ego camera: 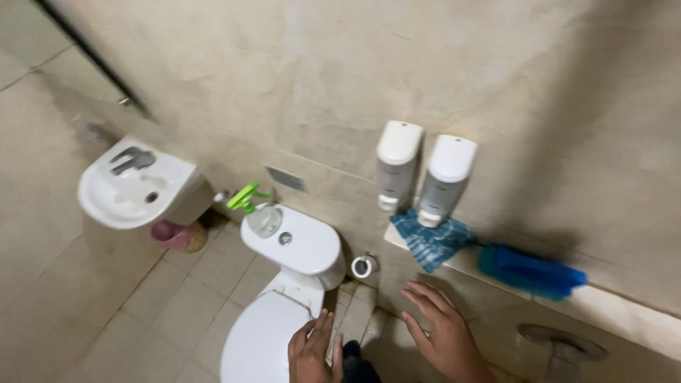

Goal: The person retrieves a handheld bidet sprayer from a holder next to the toilet and uses it to spray water onto the bathroom floor and the toilet bowl. The person moves the sprayer around to cover different areas of the tiled floor.

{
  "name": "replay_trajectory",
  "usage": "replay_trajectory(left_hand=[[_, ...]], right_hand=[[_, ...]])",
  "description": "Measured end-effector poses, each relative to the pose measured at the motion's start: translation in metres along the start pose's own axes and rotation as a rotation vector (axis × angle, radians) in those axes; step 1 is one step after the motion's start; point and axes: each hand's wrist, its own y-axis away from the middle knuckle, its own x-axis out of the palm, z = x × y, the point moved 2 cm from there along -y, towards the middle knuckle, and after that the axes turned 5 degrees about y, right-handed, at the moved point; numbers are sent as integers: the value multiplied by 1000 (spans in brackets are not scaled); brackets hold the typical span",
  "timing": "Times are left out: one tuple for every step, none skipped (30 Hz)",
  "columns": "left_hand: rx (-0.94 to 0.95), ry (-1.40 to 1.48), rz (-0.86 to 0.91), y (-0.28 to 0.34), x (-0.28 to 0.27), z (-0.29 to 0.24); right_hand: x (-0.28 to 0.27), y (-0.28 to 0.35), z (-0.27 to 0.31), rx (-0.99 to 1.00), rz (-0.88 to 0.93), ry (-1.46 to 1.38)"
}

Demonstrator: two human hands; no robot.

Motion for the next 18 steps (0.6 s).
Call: replay_trajectory(left_hand=[[-21, -5, 44, -5, 1, -2], [-32, -7, 87, -14, 4, -4], [2, 6, 105, -21, 14, -4], [55, 26, 93, -26, 23, -5], [107, 48, 80, -32, 32, -5], [142, 62, 105, -41, 36, -11], [168, 87, 118, -50, 41, -16], [197, 114, 133, -59, 44, -21], [235, 129, 159, -69, 50, -23], [319, 156, 133, -77, 53, -25], [401, 186, 105, -86, 57, -26], [439, 203, 136, -92, 62, -25], [481, 226, 163, -99, 67, -23], [521, 245, 189, -107, 70, -20], [556, 259, 220, -115, 68, -28], [615, 312, 222, -120, 62, -34], [672, 368, 225, -124, 55, -39], [705, 380, 258, -116, 67, -7]], right_hand=[[-4, 4, -2, 38, 13, 0], [-10, 5, -5, 78, 16, 3], [-15, 8, -8, 104, -11, 19], [-21, 14, -9, 135, -30, 36], [-26, 19, -11, 167, -50, 54], [-29, 23, -13, 200, -78, 67], [-32, 26, -15, 201, -125, 55], [-35, 30, -15, 203, -174, 45], [-37, 32, -16, 236, -206, 61], [-37, 36, -14, 263, -280, 49], [-38, 39, -13, 288, -355, 38], [-35, 43, -16, 325, -388, 55], [-32, 47, -18, 376, -394, 84], [-27, 50, -20, 426, -397, 108], [-27, 50, -16, 461, -427, 120], [-24, 52, -10, 498, -448, 126], [-21, 54, -4, 535, -469, 133], [-17, 56, 3, 572, -499, 140]])
